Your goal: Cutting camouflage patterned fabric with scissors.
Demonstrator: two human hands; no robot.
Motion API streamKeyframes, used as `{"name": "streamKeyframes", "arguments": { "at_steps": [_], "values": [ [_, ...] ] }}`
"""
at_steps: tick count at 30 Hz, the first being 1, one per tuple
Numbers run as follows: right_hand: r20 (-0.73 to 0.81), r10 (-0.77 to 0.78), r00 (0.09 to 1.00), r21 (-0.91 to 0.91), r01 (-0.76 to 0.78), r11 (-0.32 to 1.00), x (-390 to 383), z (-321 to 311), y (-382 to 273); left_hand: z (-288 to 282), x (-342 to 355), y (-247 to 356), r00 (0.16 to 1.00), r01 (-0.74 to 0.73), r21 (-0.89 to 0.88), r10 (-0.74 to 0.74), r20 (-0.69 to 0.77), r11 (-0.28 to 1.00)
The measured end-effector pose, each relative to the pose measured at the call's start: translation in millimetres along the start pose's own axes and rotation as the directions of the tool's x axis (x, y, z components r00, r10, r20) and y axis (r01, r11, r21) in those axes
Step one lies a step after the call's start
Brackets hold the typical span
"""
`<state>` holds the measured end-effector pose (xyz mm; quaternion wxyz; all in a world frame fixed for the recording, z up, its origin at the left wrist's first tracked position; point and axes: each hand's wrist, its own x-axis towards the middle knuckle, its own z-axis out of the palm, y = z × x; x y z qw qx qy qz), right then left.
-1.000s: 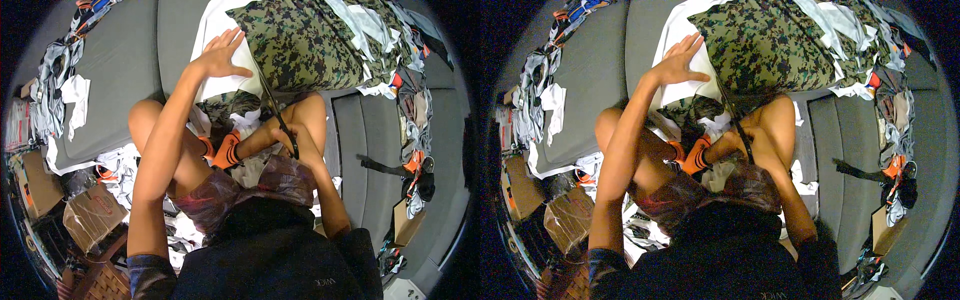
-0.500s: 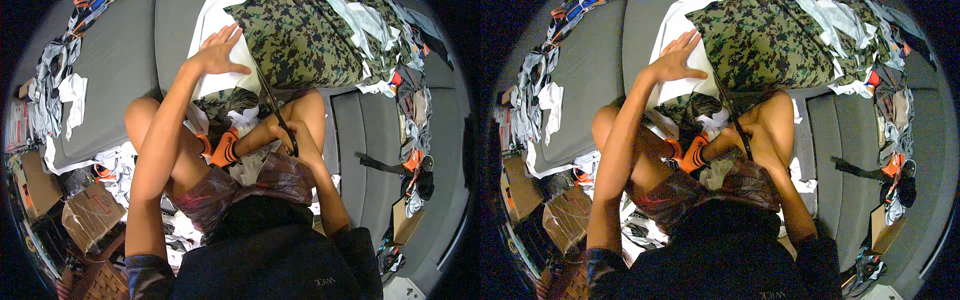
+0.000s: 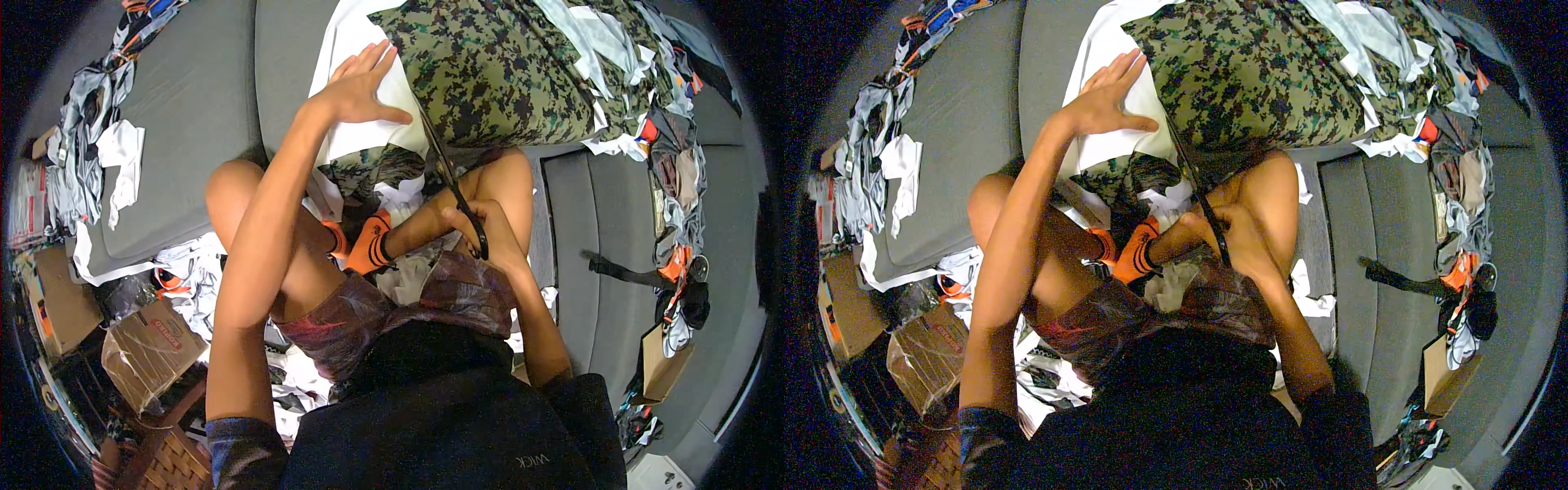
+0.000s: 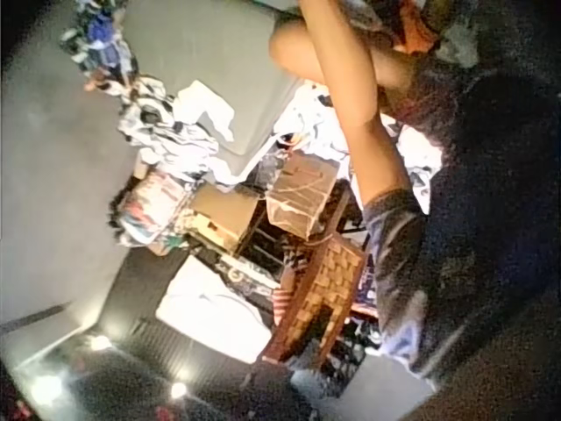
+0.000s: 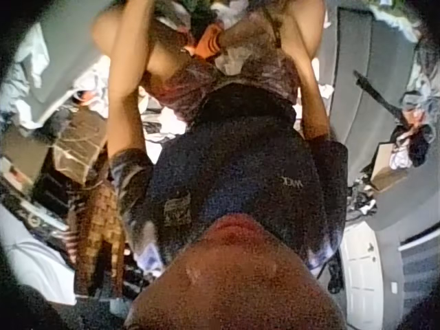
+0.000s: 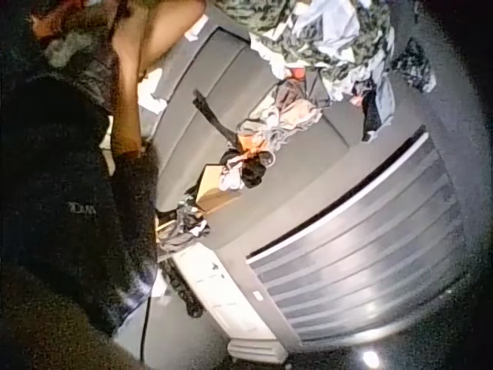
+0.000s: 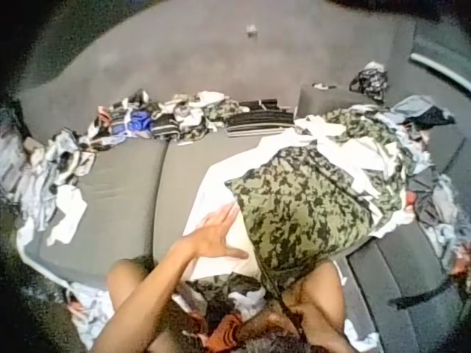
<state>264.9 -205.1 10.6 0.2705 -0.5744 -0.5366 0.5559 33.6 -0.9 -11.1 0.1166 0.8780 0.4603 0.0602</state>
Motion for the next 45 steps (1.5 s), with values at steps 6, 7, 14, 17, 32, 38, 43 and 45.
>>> {"name": "streamKeyframes", "arguments": {
  "at_steps": [6,7,14,17,32,38,43,45],
  "values": [
    [-0.017,0.073,0.997,-0.001,-0.073,0.997,-2.0,1.9,0.9,-0.2,0.7,0.9,1.0,0.006,0.003,-0.006,-0.001,1.0],
    [-0.017,0.072,0.997,-0.006,-0.073,0.997,-1.9,1.7,1.6,-0.2,0.9,1.0,1.0,0.011,0.003,-0.011,-0.002,1.0],
    [-0.02,0.082,0.996,0.001,-0.082,0.997,-0.5,2.6,8.3,-1.1,0.9,0.7,1.0,0.014,-0.025,-0.014,0.003,1.0],
    [-0.027,0.104,0.994,0.004,-0.104,0.995,-1.4,3.9,7.8,-1.7,0.9,0.8,1.0,0.013,-0.022,-0.013,-0.005,1.0],
    [-0.011,0.061,0.998,-0.013,-0.061,0.998,-4.9,9.0,1.9,-0.2,3.4,-1.2,0.999,0.033,-0.031,-0.033,-0.019,0.999],
    [-0.007,0.125,0.992,0.041,-0.125,0.991,5.6,9.8,2.5,1.7,4.3,-6.0,0.997,0.069,-0.024,-0.07,-0.039,0.997],
    [-0.038,0.12,0.992,-0.012,-0.121,0.993,17.0,10.1,3.5,0.9,6.0,-7.1,0.996,0.074,-0.022,-0.075,-0.051,0.997],
    [-0.048,0.115,0.992,-0.029,-0.117,0.993,17.7,10.5,3.7,2.6,6.2,-5.7,0.996,0.073,-0.026,-0.074,-0.047,0.997]
  ]
}}
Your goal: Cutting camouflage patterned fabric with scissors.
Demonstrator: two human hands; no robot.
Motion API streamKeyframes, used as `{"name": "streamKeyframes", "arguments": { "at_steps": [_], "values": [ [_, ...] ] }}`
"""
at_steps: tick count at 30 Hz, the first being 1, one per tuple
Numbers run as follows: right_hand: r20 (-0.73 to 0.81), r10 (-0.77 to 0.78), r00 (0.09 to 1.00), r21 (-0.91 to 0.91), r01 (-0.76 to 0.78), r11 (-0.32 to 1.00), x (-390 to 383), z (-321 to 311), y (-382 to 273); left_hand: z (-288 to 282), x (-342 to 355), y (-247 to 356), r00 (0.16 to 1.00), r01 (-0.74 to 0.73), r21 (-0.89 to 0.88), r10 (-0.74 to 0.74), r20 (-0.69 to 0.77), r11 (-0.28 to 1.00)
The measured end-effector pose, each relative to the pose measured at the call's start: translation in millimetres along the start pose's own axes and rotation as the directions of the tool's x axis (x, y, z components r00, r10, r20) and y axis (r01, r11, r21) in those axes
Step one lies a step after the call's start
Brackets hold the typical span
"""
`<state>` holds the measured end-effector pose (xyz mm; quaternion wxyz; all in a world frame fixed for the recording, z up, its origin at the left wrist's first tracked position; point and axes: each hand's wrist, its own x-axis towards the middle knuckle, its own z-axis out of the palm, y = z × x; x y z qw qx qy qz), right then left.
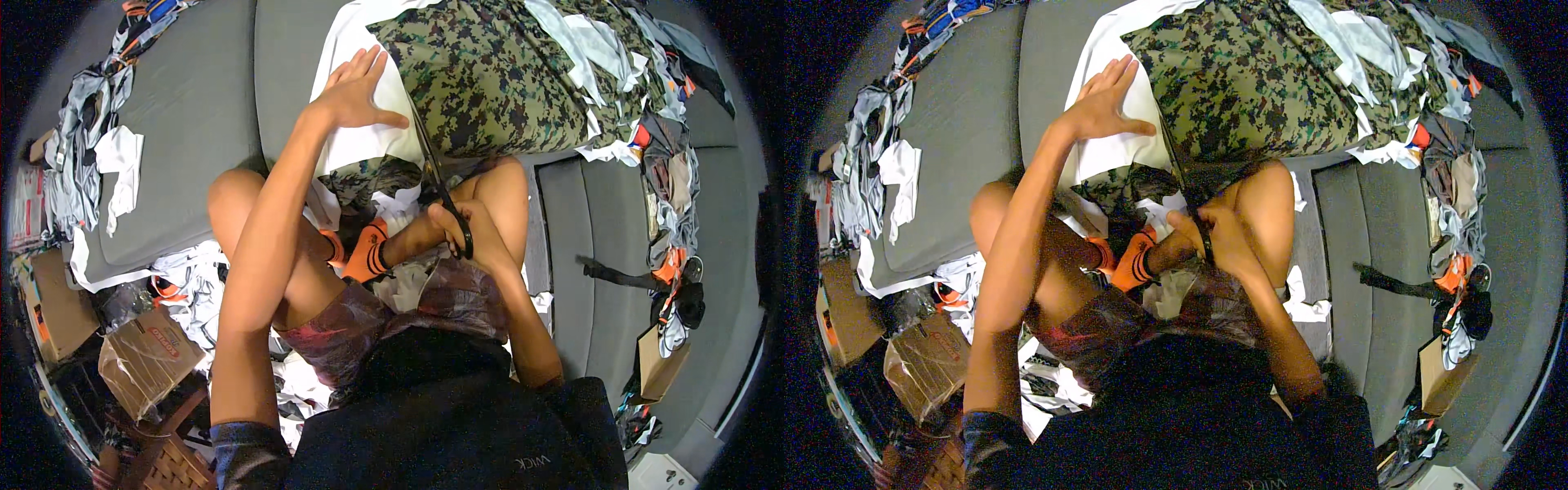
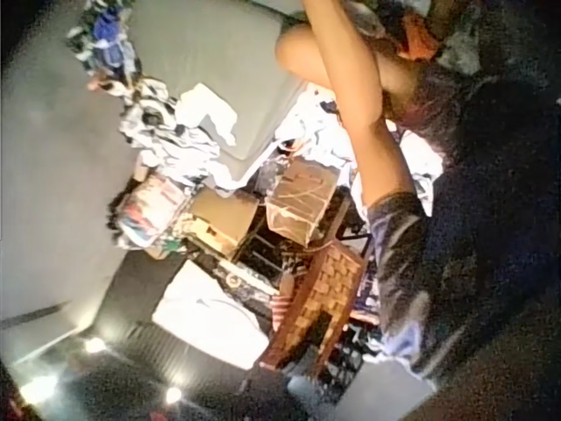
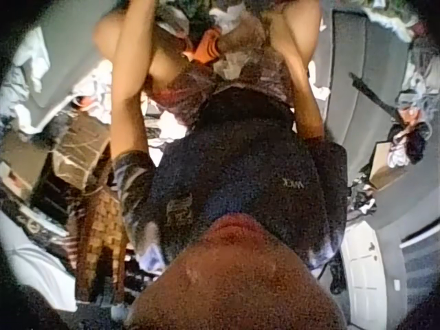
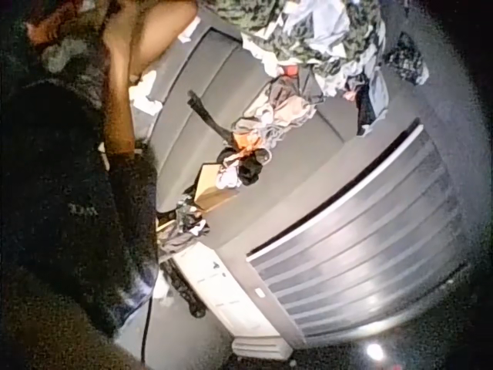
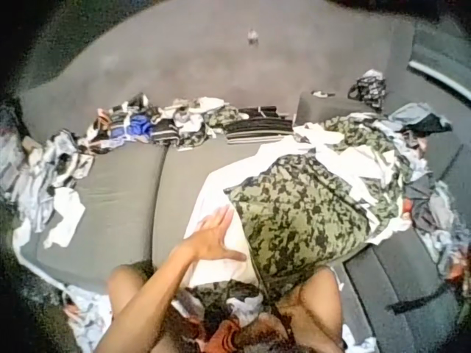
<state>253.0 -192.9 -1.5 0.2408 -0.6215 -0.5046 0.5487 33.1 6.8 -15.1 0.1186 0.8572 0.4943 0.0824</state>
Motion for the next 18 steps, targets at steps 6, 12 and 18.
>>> {"name": "streamKeyframes", "arguments": {
  "at_steps": [6,12,18],
  "values": [
    [-0.008,0.048,0.999,0.017,-0.047,0.999,0.3,4.5,-3.5,0.9,-0.2,-2.6,1.0,-0.002,0.011,0.002,-0.011,1.0],
    [-0.051,0.021,0.998,-0.014,-0.022,1.0,0.7,7.3,-4.4,2.1,1.3,-3.2,1.0,-0.012,0.018,0.012,-0.014,1.0],
    [-0.077,0.048,0.996,-0.047,-0.052,0.998,-0.1,10.0,-6.1,2.7,1.2,-4.1,0.999,-0.022,0.013,0.022,-0.024,1.0]
  ]
}}
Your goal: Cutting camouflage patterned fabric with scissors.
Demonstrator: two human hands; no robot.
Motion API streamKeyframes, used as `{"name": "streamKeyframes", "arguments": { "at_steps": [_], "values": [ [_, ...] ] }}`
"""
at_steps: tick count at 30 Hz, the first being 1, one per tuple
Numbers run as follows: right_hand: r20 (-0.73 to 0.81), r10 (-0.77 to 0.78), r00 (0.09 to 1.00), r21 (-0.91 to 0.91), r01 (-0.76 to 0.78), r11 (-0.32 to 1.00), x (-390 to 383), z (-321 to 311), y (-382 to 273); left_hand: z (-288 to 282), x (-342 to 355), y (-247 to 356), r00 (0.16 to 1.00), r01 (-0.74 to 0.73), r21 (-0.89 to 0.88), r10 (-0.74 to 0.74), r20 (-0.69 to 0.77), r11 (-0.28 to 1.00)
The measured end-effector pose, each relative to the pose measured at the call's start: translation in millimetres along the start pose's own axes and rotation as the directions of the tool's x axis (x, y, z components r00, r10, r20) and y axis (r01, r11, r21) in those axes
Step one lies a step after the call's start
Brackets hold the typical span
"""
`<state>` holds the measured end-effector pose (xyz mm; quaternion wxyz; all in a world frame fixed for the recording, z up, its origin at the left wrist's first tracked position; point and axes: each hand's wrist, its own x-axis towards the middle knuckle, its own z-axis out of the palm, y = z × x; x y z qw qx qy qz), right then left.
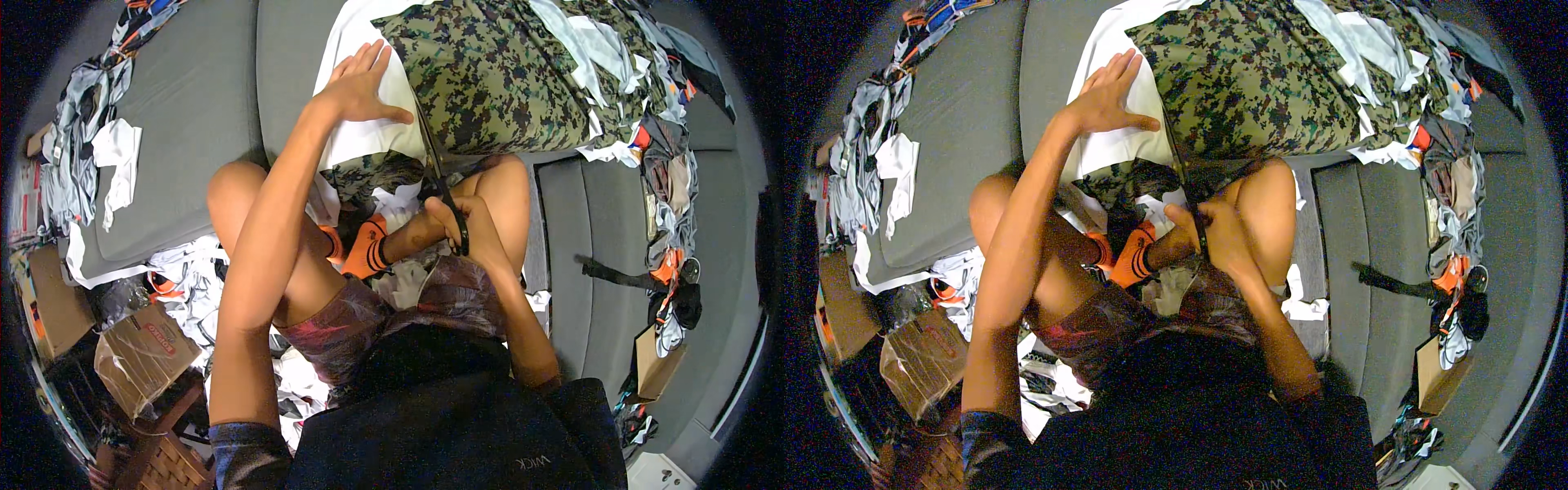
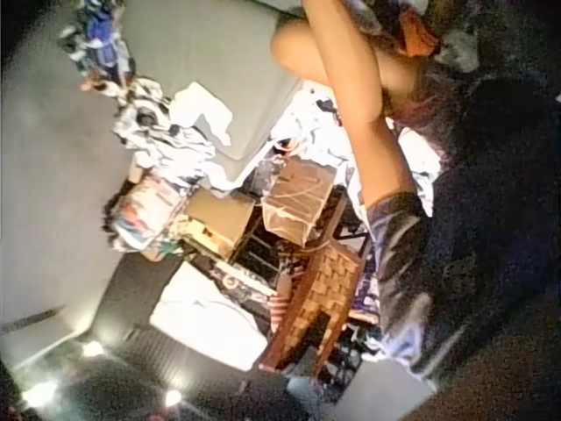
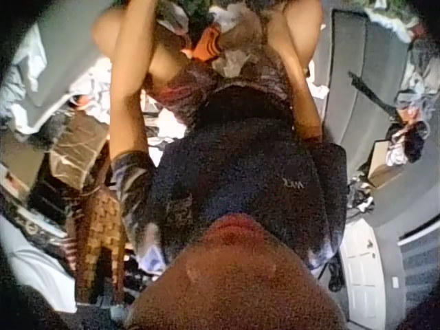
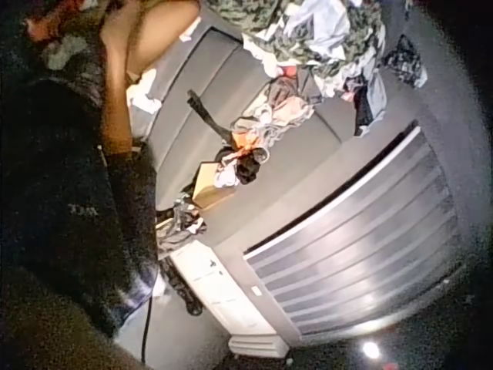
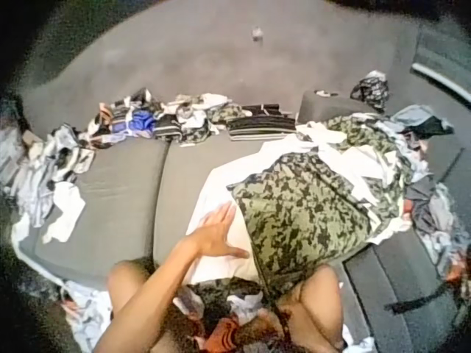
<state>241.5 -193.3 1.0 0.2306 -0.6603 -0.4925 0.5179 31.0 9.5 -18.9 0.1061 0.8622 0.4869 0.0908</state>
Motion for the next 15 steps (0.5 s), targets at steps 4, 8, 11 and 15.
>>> {"name": "streamKeyframes", "arguments": {
  "at_steps": [4,8,11,15],
  "values": [
    [0.005,0.025,1.0,-0.006,-0.025,1.0,-2.4,-1.6,-4.3,-0.6,0.2,0.2,1.0,-0.001,0.002,0.001,0.002,1.0],
    [0.01,0.032,0.999,-0.009,-0.032,0.999,-3.0,-2.2,-6.2,-1.8,0.5,1.9,1.0,0.004,0.01,-0.004,0.012,1.0],
    [0.003,0.016,1.0,0.017,-0.016,1.0,-2.0,-1.1,-4.5,-3.1,-0.3,3.1,0.999,0.02,0.015,-0.021,0.031,1.0],
    [-0.005,0.014,1.0,-0.03,-0.014,0.999,-0.8,-1.5,-0.8,-4.5,-0.8,4.5,0.999,0.022,0.017,-0.022,0.03,1.0]
  ]
}}
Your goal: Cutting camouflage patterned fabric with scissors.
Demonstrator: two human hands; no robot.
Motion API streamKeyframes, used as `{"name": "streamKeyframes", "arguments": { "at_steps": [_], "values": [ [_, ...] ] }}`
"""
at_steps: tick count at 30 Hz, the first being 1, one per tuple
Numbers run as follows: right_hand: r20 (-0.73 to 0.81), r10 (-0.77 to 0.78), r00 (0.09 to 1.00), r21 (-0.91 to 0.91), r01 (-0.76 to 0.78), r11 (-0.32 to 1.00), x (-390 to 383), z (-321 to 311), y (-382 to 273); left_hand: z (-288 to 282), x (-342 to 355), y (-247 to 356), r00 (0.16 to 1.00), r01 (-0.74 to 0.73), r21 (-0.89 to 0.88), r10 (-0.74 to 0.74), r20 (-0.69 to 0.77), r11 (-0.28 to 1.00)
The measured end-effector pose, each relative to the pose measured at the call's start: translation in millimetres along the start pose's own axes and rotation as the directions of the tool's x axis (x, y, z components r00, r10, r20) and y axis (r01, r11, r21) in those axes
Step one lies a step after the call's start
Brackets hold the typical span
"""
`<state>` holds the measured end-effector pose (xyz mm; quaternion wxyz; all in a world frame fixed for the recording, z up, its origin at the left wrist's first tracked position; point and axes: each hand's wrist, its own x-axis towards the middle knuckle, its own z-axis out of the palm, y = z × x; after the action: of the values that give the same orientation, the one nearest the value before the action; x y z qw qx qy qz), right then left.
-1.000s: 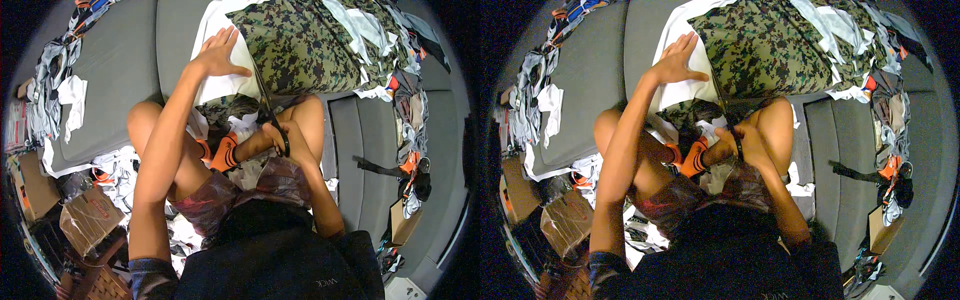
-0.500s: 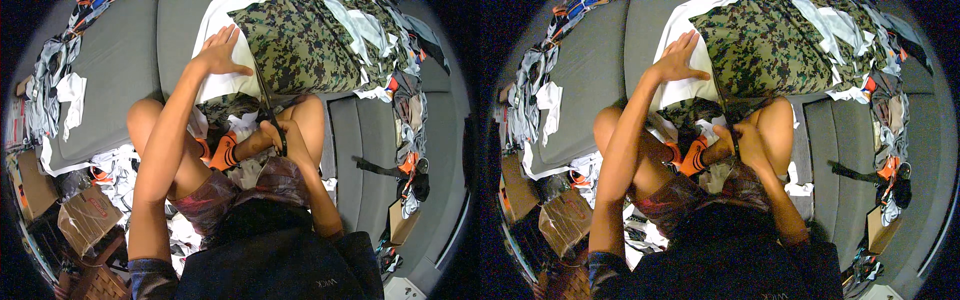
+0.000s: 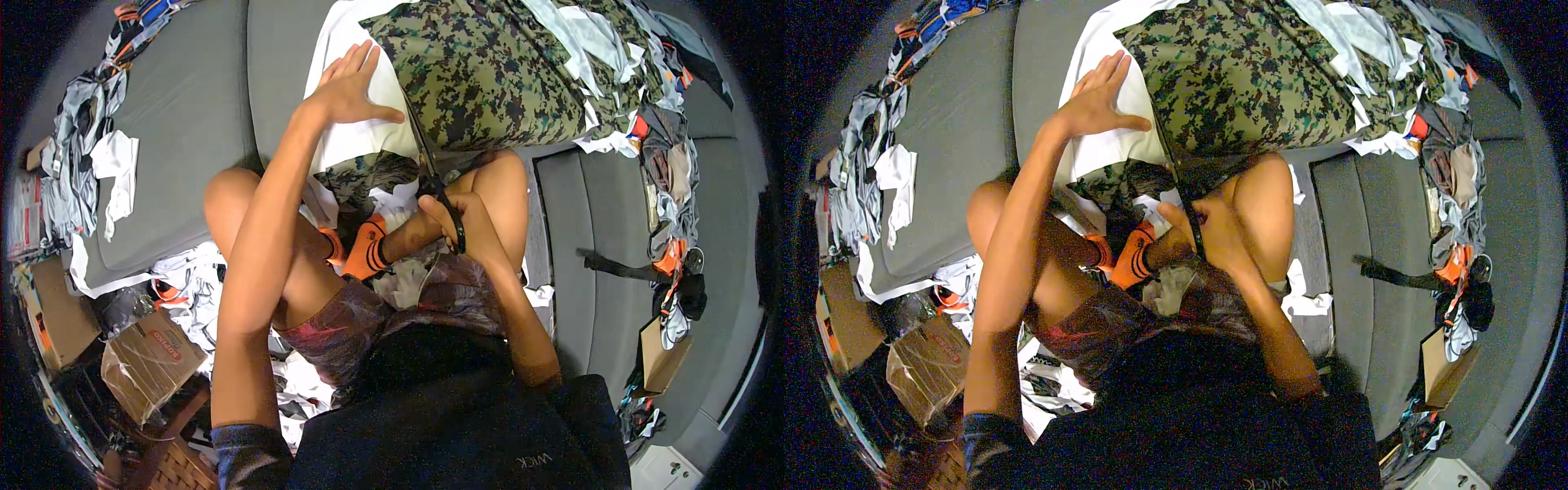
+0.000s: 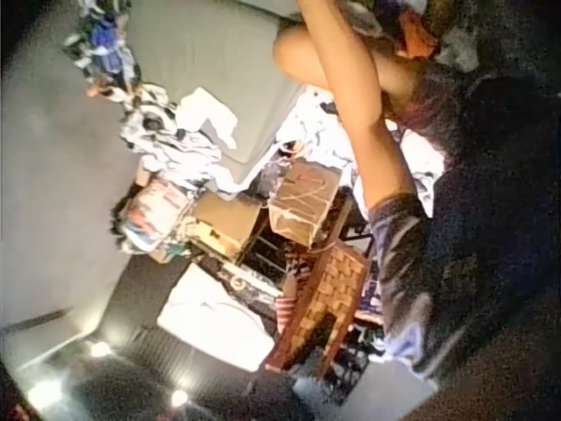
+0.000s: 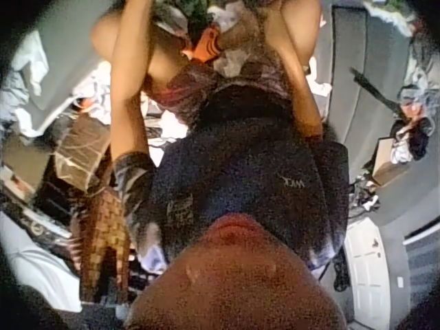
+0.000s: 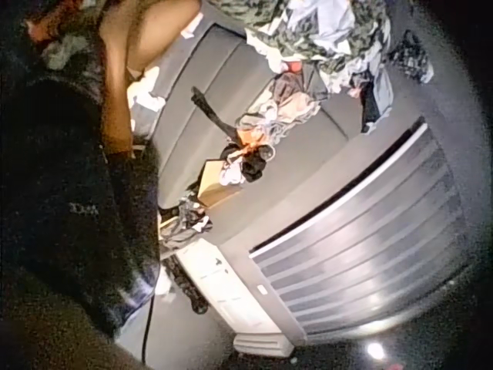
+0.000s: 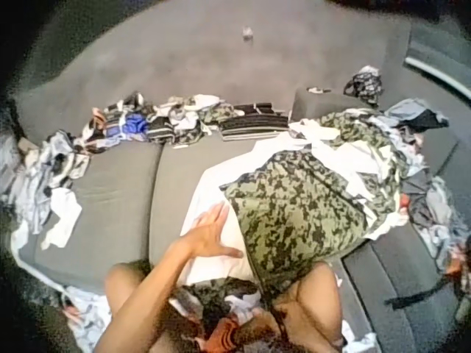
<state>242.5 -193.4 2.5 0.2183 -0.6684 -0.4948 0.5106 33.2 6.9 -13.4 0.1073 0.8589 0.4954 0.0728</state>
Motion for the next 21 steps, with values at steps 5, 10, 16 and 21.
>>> {"name": "streamKeyframes", "arguments": {
  "at_steps": [5,10,16,21],
  "values": [
    [0.027,0.003,1.0,0.087,-0.005,0.996,-1.4,1.0,1.3,-0.9,-0.2,0.4,1.0,0.003,0.004,-0.003,0.013,1.0],
    [0.088,-0.003,0.996,0.207,-0.015,0.978,2.0,0.4,-1.4,-3.0,2.0,-3.8,1.0,0.015,-0.03,-0.014,0.021,0.999],
    [0.037,-0.039,0.999,0.179,0.031,0.983,14.3,4.0,-6.5,-3.3,4.7,-8.6,0.999,0.032,-0.028,-0.032,0.014,0.999],
    [0.039,-0.068,0.997,0.19,0.06,0.98,17.5,5.0,-9.4,-2.0,5.1,-9.0,1.0,0.024,-0.015,-0.024,0.006,1.0]
  ]
}}
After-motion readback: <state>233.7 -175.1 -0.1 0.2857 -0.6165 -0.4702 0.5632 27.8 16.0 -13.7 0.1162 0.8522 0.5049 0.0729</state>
